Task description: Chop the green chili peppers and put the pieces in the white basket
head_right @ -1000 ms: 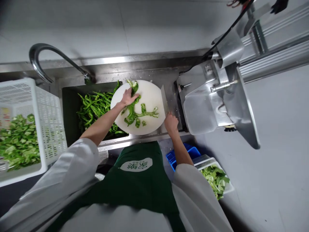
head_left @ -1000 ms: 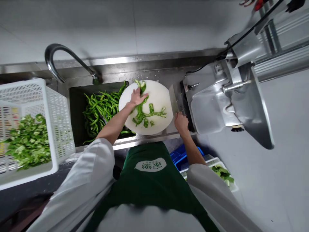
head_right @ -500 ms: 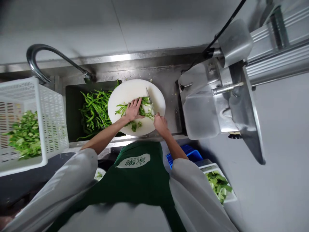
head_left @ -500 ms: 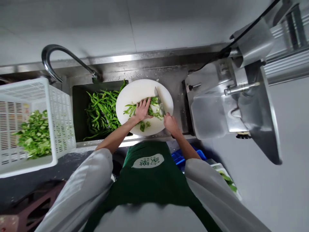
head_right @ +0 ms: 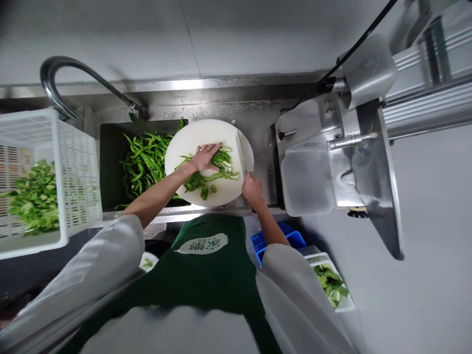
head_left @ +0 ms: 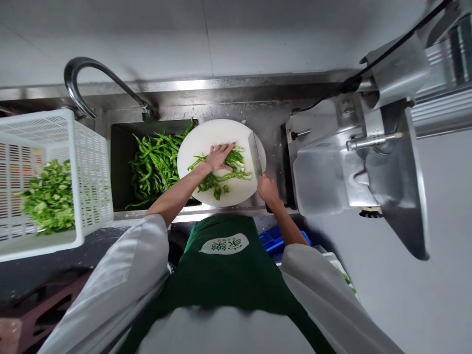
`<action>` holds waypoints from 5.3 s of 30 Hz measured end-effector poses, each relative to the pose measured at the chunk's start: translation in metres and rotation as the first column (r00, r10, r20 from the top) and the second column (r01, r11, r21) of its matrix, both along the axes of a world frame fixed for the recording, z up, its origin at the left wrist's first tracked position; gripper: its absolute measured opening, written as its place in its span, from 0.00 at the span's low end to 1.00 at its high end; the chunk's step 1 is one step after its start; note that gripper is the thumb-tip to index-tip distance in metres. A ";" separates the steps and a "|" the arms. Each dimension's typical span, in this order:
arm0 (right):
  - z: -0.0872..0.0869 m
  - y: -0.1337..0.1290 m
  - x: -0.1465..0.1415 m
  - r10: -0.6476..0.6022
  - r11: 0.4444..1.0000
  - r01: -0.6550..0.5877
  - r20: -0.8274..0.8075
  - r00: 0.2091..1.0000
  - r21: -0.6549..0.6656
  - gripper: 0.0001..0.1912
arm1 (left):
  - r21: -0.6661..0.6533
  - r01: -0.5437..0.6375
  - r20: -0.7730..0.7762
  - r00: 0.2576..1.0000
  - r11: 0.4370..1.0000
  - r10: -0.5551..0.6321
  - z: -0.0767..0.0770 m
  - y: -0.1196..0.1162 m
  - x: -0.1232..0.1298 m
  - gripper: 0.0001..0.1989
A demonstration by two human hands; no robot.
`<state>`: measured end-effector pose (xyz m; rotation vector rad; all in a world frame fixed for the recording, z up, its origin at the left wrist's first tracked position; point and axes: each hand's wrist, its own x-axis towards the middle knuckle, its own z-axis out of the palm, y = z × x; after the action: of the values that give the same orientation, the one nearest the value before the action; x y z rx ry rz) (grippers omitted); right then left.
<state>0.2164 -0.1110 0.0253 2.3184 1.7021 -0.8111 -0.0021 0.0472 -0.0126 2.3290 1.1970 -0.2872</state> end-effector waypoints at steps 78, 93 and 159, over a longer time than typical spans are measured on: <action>0.020 0.039 -0.088 0.232 0.972 -0.233 -0.053 0.971 -0.018 0.14 | 0.176 -0.260 -0.065 0.959 0.949 0.275 -0.009 -0.091 -0.054 0.62; 0.004 0.056 -0.080 0.210 0.977 -0.211 -0.106 0.972 -0.006 0.17 | 0.281 -0.272 0.034 0.961 0.920 0.274 -0.019 -0.077 -0.070 0.36; 0.004 0.084 -0.094 0.458 0.887 -0.462 -0.115 0.881 -0.013 0.16 | 0.205 -0.133 0.244 0.966 0.970 0.081 -0.029 -0.175 -0.077 0.25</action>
<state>0.1228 -0.0271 0.0292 1.7474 2.1381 -0.8686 -0.0793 -0.1275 -0.0414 2.3894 1.2841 0.1638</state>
